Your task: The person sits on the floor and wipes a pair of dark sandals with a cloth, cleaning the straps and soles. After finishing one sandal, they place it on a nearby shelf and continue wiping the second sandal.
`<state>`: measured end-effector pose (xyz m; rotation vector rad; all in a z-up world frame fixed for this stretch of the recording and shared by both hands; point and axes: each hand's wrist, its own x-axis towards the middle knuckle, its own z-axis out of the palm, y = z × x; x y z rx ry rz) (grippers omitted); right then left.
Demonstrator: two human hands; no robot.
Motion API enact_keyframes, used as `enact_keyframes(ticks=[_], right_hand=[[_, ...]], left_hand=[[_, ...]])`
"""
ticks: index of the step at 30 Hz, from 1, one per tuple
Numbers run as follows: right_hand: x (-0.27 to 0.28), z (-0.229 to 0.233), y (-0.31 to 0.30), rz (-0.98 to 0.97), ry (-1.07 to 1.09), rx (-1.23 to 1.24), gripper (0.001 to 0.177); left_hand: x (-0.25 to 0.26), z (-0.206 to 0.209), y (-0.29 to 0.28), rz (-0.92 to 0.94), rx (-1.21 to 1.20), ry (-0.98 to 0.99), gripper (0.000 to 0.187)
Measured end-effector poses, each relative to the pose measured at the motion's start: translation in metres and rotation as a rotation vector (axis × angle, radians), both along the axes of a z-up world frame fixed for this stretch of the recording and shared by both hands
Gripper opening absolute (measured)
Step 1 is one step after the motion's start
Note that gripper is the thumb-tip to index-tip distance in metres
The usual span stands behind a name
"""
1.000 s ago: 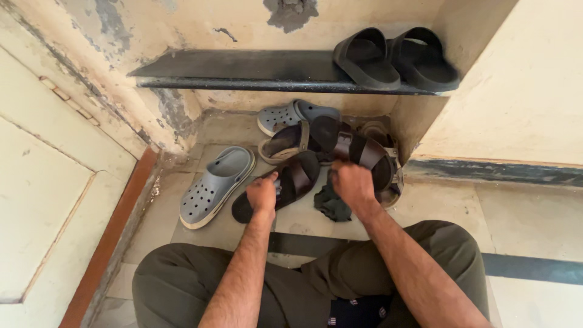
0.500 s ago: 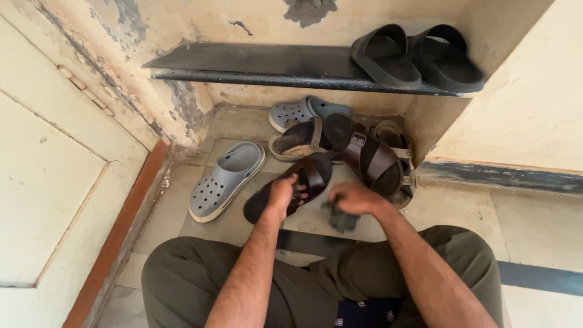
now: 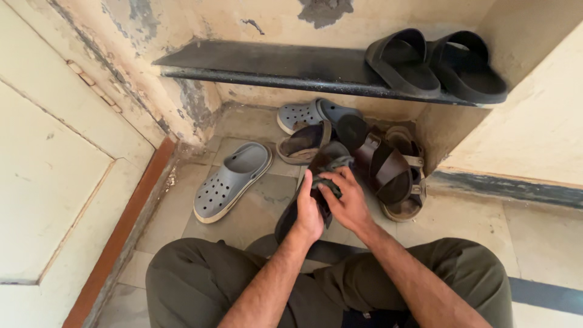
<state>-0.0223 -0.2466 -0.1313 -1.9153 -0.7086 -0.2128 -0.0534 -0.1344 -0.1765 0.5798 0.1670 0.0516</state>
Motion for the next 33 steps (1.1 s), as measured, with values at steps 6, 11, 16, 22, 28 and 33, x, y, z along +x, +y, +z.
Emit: enact_keyframes(ticks=[6,11,16,22,28,33], right_hand=[[0.012,0.04,-0.017,-0.194,-0.355,0.118,0.028],[0.029,0.054,-0.036,-0.315,-0.048,0.152,0.025],[0.008,0.052,-0.018,-0.262,0.081,0.127,0.021],[-0.031,0.047,-0.002,0.046,-0.433,-0.124,0.026],[0.033,0.049,-0.018,-0.347,-0.216,-0.009,0.015],[-0.024,0.041,0.002,0.043,-0.264,-0.133,0.012]], left_hand=[[-0.011,0.052,0.004,-0.195,0.202,-0.16,0.064],[-0.026,0.081,0.03,-0.529,1.15,-0.129,0.068],[0.0,0.038,0.027,-0.925,1.712,-0.015,0.044],[-0.016,0.042,0.025,-0.313,1.677,-0.229,0.066],[-0.044,0.041,0.012,-0.303,1.654,-0.302,0.065],[-0.029,0.041,0.005,-0.282,1.643,-0.284,0.062]])
